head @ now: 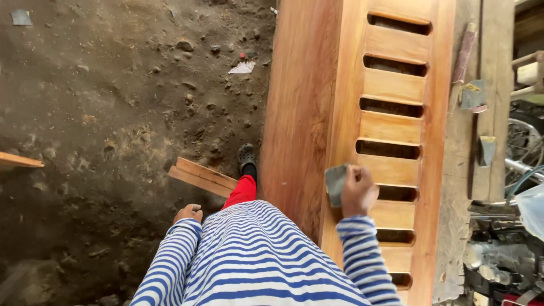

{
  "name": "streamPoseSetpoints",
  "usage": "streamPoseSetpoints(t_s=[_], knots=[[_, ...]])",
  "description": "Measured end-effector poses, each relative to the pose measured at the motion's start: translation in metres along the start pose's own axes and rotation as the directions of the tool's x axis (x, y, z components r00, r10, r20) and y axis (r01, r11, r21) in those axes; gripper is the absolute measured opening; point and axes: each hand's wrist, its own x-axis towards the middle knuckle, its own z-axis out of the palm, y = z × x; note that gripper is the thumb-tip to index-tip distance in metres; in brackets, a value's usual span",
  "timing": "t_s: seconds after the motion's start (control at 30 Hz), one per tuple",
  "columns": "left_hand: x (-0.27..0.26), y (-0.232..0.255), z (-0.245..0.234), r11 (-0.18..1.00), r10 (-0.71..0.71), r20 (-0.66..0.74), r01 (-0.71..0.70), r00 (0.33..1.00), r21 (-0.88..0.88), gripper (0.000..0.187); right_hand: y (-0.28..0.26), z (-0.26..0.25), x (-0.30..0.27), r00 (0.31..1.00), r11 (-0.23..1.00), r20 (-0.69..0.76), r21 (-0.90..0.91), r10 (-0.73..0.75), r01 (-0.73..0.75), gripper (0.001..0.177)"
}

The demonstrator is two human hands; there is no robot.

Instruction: The person sands a long wooden board with rectangular cutouts using a sanding block. They work on the flat surfaces and the edges of the cutouts, then wipe the board with a black cloth to remove dust.

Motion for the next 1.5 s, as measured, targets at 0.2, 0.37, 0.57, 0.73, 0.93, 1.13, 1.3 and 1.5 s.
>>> streamPoseSetpoints(t_s=[0.2, 0.37, 0.57, 0.73, 0.93, 1.13, 1.3, 1.5], knots=[[0.002, 0.004, 0.007, 0.998, 0.033, -0.029, -0.031, 0.999, 0.058, 0.036, 0.014, -0.005, -0.023, 0.947, 0.968, -0.208, -0.009, -0.246, 0.250, 0.009], [-0.002, -0.001, 0.002, 0.997, 0.015, -0.046, -0.011, 0.999, 0.073, 0.038, -0.008, -0.022, -0.027, 0.864, 0.879, -0.237, 0.074, -0.444, 0.471, 0.012], [-0.004, -0.007, -0.001, 1.000, -0.016, -0.012, 0.016, 1.000, 0.027, 0.039, -0.041, -0.038, -0.074, 0.912, 0.907, -0.030, 0.093, -0.409, 0.410, 0.076], [-0.008, 0.009, -0.004, 0.998, 0.004, 0.004, -0.004, 1.000, 0.070, 0.038, -0.036, -0.038, -0.075, 0.935, 0.927, -0.050, 0.123, -0.352, 0.355, 0.069], [-0.008, 0.023, -0.005, 0.998, 0.012, 0.010, -0.012, 1.000, 0.061, 0.038, -0.011, -0.031, -0.066, 0.888, 0.871, -0.101, 0.171, -0.449, 0.460, 0.040], [-0.019, 0.027, -0.009, 0.998, -0.003, 0.015, 0.002, 1.000, 0.062, 0.036, -0.017, -0.019, -0.058, 0.858, 0.838, -0.091, 0.184, -0.506, 0.514, 0.049], [-0.013, 0.023, -0.006, 0.999, 0.006, 0.030, -0.007, 1.000, 0.054, 0.037, -0.024, 0.007, -0.015, 0.833, 0.815, -0.116, 0.171, -0.541, 0.553, 0.043], [-0.029, 0.037, -0.017, 0.997, 0.058, 0.025, -0.060, 0.998, 0.057, 0.038, -0.028, 0.007, -0.002, 0.794, 0.774, -0.121, 0.177, -0.596, 0.608, 0.048]])
